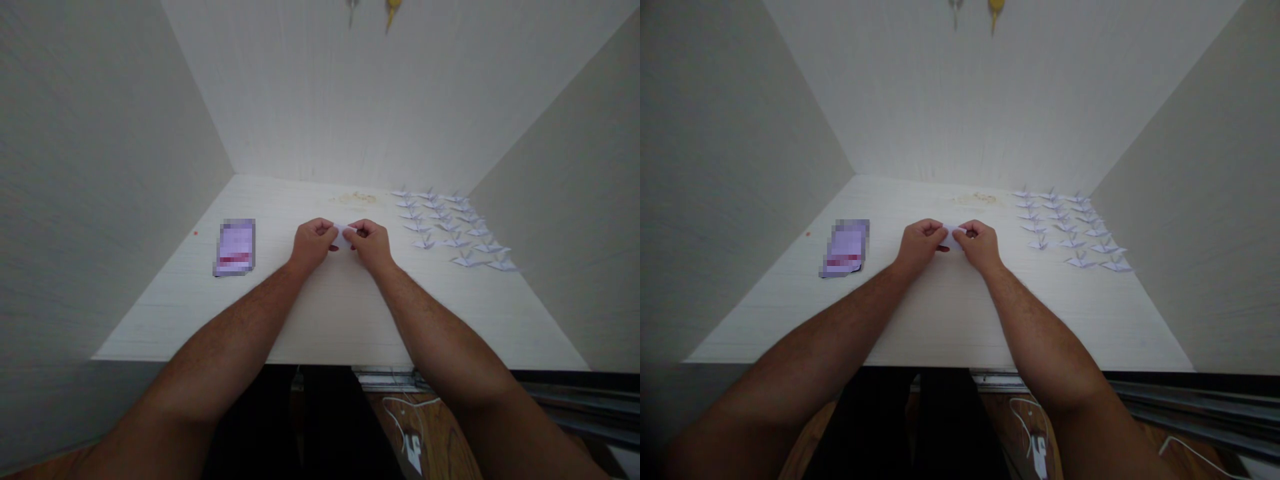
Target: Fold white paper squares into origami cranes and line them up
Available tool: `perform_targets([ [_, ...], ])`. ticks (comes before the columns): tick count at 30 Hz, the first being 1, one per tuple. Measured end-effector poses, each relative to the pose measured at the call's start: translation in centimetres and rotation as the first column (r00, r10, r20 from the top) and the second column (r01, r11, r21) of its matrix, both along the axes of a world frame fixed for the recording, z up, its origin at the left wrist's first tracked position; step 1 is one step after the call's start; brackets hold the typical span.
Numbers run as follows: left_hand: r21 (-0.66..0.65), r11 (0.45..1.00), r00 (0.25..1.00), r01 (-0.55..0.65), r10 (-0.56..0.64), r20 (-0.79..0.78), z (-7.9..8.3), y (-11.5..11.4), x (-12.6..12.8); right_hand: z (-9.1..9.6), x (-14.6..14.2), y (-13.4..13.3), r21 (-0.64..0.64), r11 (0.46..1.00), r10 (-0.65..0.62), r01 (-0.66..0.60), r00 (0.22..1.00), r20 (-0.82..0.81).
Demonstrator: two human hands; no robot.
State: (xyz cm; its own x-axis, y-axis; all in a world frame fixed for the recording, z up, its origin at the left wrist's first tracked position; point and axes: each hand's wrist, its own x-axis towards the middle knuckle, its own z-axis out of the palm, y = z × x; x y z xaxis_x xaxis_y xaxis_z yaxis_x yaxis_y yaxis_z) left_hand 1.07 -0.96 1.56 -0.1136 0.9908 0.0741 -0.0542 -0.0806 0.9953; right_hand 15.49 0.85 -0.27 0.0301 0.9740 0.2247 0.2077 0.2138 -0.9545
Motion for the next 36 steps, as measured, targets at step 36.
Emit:
perform_targets([
  [36,-0.071,0.994,0.997,0.079,-0.080,-0.008,0.1,0.9,-1.6,1.1,0.3,-0.1,-0.020,0.993,0.115,-0.117,0.991,-0.061],
])
